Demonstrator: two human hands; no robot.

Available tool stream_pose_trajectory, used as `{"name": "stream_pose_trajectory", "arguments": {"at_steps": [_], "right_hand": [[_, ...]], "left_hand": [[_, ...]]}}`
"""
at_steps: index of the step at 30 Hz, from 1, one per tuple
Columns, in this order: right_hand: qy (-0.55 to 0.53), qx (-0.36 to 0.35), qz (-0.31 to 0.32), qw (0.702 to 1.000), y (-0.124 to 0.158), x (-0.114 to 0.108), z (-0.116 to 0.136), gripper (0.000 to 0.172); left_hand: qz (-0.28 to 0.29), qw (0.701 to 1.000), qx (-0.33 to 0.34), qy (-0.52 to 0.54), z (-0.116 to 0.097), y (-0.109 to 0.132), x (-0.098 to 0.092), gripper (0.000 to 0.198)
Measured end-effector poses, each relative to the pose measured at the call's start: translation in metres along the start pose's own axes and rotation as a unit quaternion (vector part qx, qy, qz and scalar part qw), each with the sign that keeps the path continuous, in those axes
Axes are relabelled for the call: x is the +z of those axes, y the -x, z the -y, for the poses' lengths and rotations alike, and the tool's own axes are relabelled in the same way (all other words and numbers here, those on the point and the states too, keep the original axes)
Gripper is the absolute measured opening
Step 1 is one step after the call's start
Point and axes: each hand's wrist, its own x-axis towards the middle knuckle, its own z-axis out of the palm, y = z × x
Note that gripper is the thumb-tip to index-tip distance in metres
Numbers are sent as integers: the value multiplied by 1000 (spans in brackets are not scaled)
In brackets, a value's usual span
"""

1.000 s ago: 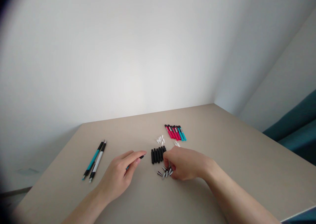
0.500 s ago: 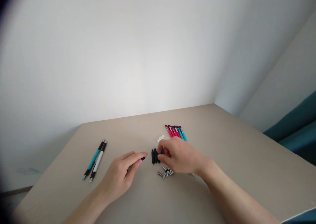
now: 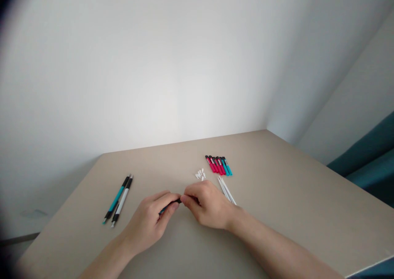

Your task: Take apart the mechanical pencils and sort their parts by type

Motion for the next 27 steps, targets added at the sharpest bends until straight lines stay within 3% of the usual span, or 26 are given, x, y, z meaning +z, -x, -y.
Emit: {"name": "stream_pose_trajectory", "arguments": {"at_steps": [12, 19, 27], "right_hand": [[-15, 23, 5, 1000, -1, 0, 2, 38], [-59, 62, -21, 996, 0, 0, 2, 25], [-19, 71, 18, 997, -1, 2, -2, 47]], "left_hand": [[-19, 1000, -12, -9, 4, 0, 3, 8], [-41, 999, -16, -8, 6, 1, 5, 10], [-3, 1000, -17, 4, 5, 2, 6, 13]]}}
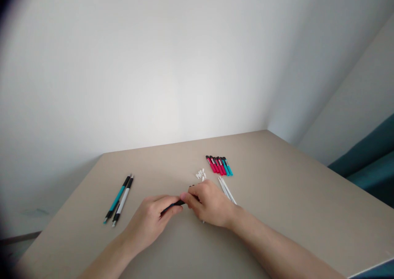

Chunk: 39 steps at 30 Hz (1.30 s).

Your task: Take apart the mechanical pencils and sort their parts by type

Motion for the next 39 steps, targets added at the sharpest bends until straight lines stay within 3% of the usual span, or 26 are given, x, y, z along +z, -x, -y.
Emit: {"name": "stream_pose_trajectory", "arguments": {"at_steps": [4, 10, 16, 22, 28, 33, 35, 39], "right_hand": [[5, -8, 5, 1000, 0, 0, 1, 44], [-16, -10, -28, 999, 2, -5, 7, 17], [10, -10, -8, 1000, 1, -3, 4, 36], [-29, -13, -35, 999, 2, -5, 7, 17], [-22, 9, -7, 1000, 1, -4, 5, 38], [-42, -9, -35, 998, 1, -4, 5, 14], [-45, -10, -36, 998, 1, -4, 5, 12], [-22, 1, -17, 1000, 0, -2, 1, 32]], "left_hand": [[-1, 1000, -4, 13, 0, -1, 0, 13], [-15, 999, -5, 29, 1, -2, 0, 14], [-6, 1000, -9, 17, -2, -1, -1, 14], [-12, 999, -14, 31, -2, -2, -1, 13], [-16, 999, -11, 29, 0, -2, -1, 12], [-12, 999, -19, 26, 1, -2, 0, 13], [-11, 999, -19, 26, 1, -2, 0, 13], [-7, 1000, -25, 16, 1, -1, 0, 13]]}}
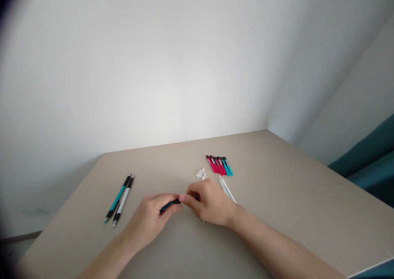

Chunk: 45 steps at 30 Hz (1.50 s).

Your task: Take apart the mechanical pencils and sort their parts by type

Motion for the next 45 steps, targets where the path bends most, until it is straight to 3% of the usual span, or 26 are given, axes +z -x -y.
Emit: {"name": "stream_pose_trajectory", "arguments": {"at_steps": [3, 9, 16, 28, 35, 45], "right_hand": [[21, 4, 3, 1000, -1, 1, -2, 38], [-6, -16, -28, 999, 1, -1, 3, 14], [9, -2, -18, 1000, -1, -1, -1, 42], [-29, -38, -63, 997, 0, -5, -1, 5], [-29, -74, -84, 993, 1, -7, -1, 17], [-30, -51, -115, 992, 2, -9, -1, 8]], "left_hand": [[3, 1000, -4, -9, -1, 0, 0, 12], [-8, 1000, -3, 11, 0, -1, -1, 12], [-20, 1000, 14, 4, 2, 1, 1, 14], [-22, 1000, 12, 3, 3, -1, 1, 15], [-28, 999, -2, -21, 2, 0, -1, 19], [-30, 999, -11, -22, -2, -1, -4, 21]]}}
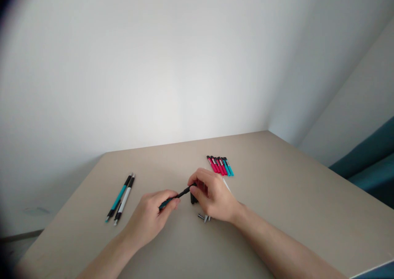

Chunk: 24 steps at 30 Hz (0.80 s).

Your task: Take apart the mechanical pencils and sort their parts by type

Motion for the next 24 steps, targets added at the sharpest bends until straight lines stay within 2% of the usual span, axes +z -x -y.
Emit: {"name": "stream_pose_trajectory", "arguments": {"at_steps": [11, 18, 24], "right_hand": [[-19, 13, -16, 1000, 0, -1, -2, 7], [-26, 14, -22, 999, 0, -1, -3, 8], [-14, 0, 18, 1000, 1, 1, 1, 10]], "left_hand": [[-1, 1000, -5, -7, -1, 2, 0, 23], [-21, 1000, -11, 12, 0, 2, 0, 19], [-33, 999, -6, 19, 1, 2, 1, 14]]}}
